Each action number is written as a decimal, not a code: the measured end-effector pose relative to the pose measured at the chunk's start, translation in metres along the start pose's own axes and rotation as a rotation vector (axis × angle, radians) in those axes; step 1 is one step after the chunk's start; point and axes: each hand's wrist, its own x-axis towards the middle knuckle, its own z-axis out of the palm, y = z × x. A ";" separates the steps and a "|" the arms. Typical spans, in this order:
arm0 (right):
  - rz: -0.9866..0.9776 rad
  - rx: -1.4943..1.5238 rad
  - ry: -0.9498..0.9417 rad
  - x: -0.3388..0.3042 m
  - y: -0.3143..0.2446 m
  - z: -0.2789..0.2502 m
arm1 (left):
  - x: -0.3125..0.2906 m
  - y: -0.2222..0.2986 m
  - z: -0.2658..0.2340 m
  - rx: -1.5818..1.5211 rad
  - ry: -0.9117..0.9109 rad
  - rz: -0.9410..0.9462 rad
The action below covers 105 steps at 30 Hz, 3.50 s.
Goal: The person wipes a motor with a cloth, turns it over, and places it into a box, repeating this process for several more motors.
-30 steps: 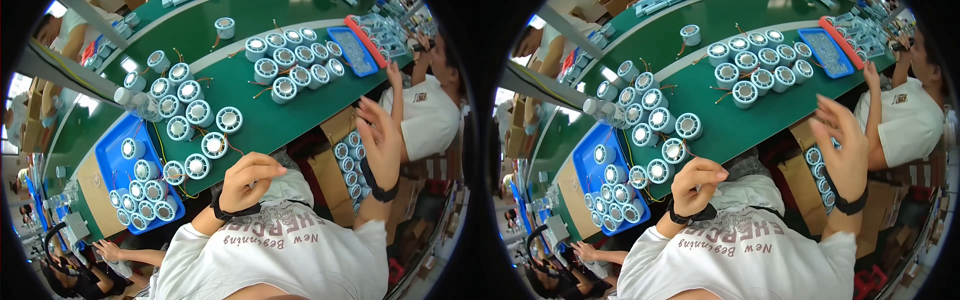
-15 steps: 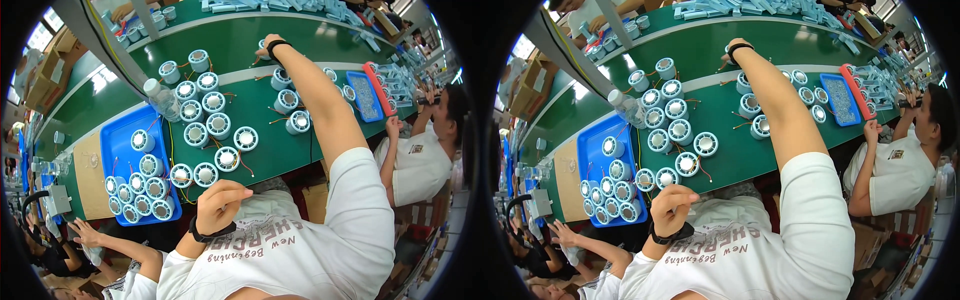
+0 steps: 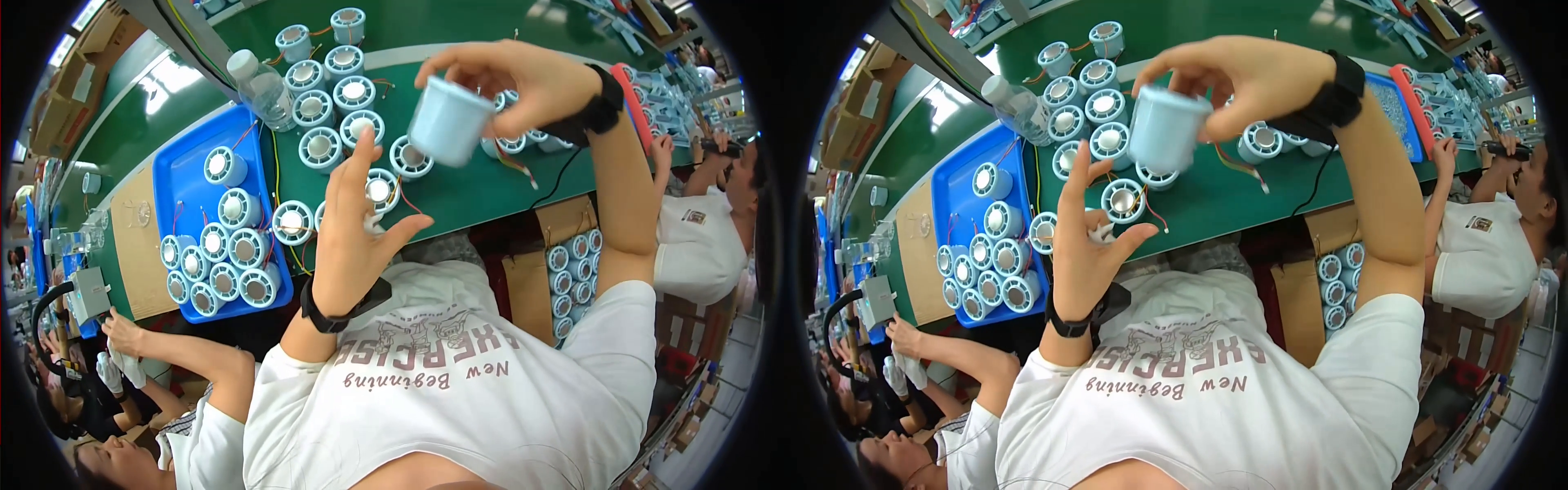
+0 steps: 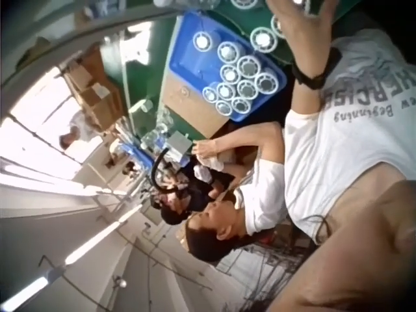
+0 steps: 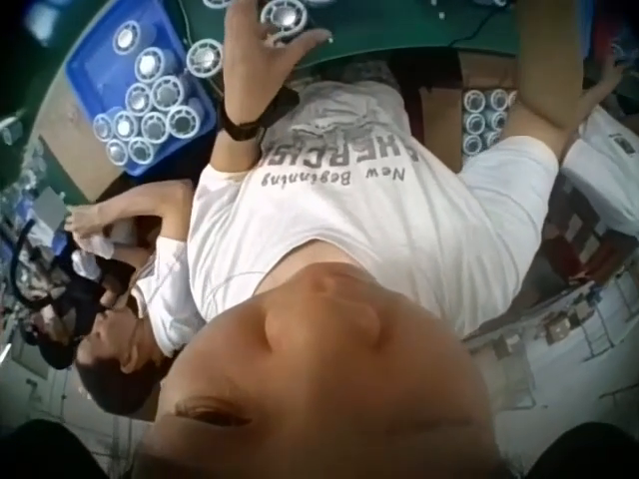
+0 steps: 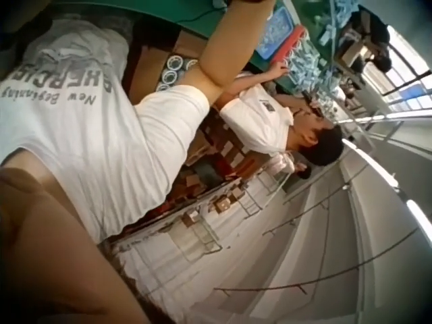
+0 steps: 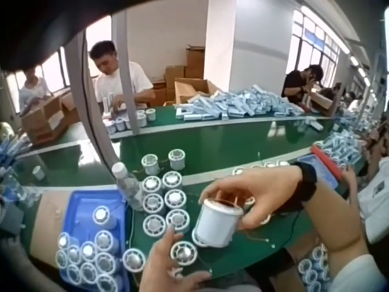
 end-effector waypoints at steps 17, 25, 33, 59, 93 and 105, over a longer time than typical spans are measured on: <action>-0.306 -0.568 0.622 -0.066 -0.030 0.127 | -0.015 0.009 0.017 -0.309 -0.217 0.144; -0.180 0.043 0.656 -0.075 -0.024 0.136 | -0.013 0.010 0.027 -0.526 -0.205 0.060; -0.294 0.199 0.555 -0.075 0.002 0.137 | -0.015 0.001 0.018 -0.548 -0.254 0.123; -0.397 0.173 0.625 -0.076 0.006 0.146 | -0.010 0.004 0.010 -0.298 -0.181 0.171; 1.615 0.317 1.363 -0.368 0.081 0.443 | -0.020 0.017 0.083 -0.372 -0.375 0.158; 0.455 -0.553 0.976 -0.154 -0.021 0.070 | -0.007 0.015 0.059 -0.365 -0.423 0.163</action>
